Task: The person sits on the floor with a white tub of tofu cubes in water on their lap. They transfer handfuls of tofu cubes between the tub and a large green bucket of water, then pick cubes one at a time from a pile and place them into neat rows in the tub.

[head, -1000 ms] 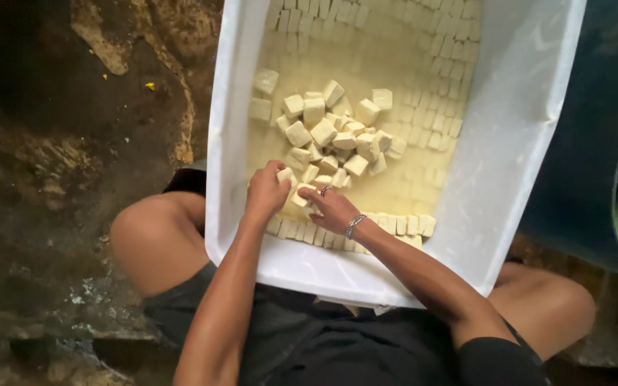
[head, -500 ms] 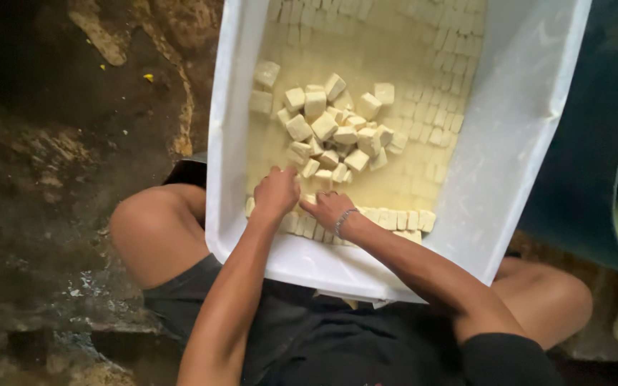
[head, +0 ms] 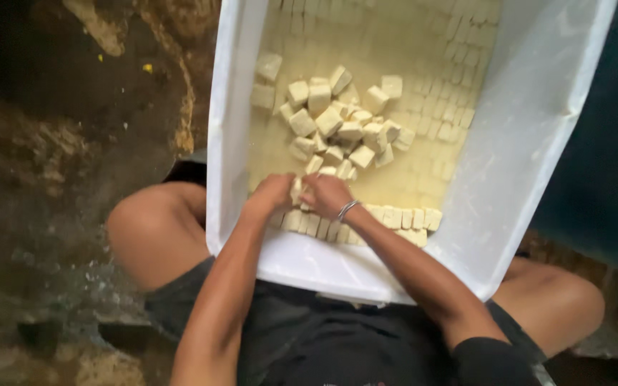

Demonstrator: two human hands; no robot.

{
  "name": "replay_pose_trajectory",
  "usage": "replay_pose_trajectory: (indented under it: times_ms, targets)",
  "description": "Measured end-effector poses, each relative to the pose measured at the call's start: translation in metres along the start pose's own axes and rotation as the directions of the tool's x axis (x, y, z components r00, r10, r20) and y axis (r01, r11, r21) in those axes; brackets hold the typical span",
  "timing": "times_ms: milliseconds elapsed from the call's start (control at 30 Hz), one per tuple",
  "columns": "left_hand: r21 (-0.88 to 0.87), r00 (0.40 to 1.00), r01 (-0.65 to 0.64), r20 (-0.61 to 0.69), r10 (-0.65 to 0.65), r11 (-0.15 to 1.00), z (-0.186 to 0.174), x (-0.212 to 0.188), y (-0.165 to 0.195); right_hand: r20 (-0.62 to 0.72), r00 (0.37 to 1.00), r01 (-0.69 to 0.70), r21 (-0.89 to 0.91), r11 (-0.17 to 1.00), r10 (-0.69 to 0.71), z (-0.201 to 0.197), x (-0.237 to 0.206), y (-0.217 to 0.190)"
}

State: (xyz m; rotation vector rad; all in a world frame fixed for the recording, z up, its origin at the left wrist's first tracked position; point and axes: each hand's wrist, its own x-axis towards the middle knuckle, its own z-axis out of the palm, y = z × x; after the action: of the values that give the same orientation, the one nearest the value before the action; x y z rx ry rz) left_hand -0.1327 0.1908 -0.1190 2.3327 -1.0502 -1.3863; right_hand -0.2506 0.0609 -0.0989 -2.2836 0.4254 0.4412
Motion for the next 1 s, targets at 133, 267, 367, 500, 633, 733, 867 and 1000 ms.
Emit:
replay_pose_trajectory:
  times_ms: [133,267,367,500,633,733,867,1000]
  targets:
    - [0.113,0.994,-0.088,-0.052,0.094,0.99,0.01,-0.001,-0.006,0.149,0.989,-0.005,-0.077,0.997,0.016,0.0,0.004,-0.009]
    - [0.058,0.985,-0.152,-0.077,0.157,0.987,0.014,0.005,-0.002,0.205,0.976,0.074,-0.019,0.997,-0.069,-0.007,0.008,0.006]
    - [0.125,0.992,-0.123,0.047,0.118,0.985,0.011,0.017,0.006,0.078,0.975,0.204,0.064,0.977,-0.208,-0.022,0.014,0.025]
    - [0.078,0.993,-0.093,-0.065,0.098,0.993,0.026,0.01,0.007,0.367,0.887,-0.154,-0.334,0.93,0.279,-0.02,-0.017,0.051]
    - [0.054,0.997,-0.073,0.015,0.072,0.996,0.031,0.01,0.02,0.218,0.947,-0.138,-0.391,0.91,0.237,-0.012,-0.046,0.042]
    - [0.116,0.996,-0.073,-0.044,0.079,0.991,0.043,0.009,0.024,0.226,0.895,-0.28,-0.385,0.88,0.384,-0.007,-0.047,0.04]
    - [0.309,0.979,-0.192,-0.009,0.205,0.932,0.066,0.016,0.048,0.237,0.888,-0.285,-0.389,0.876,0.394,-0.008,-0.044,0.05]
    - [0.384,0.994,-0.11,0.031,0.106,0.917,0.089,0.016,0.074,0.248,0.863,-0.311,-0.424,0.85,0.439,-0.006,-0.041,0.052]
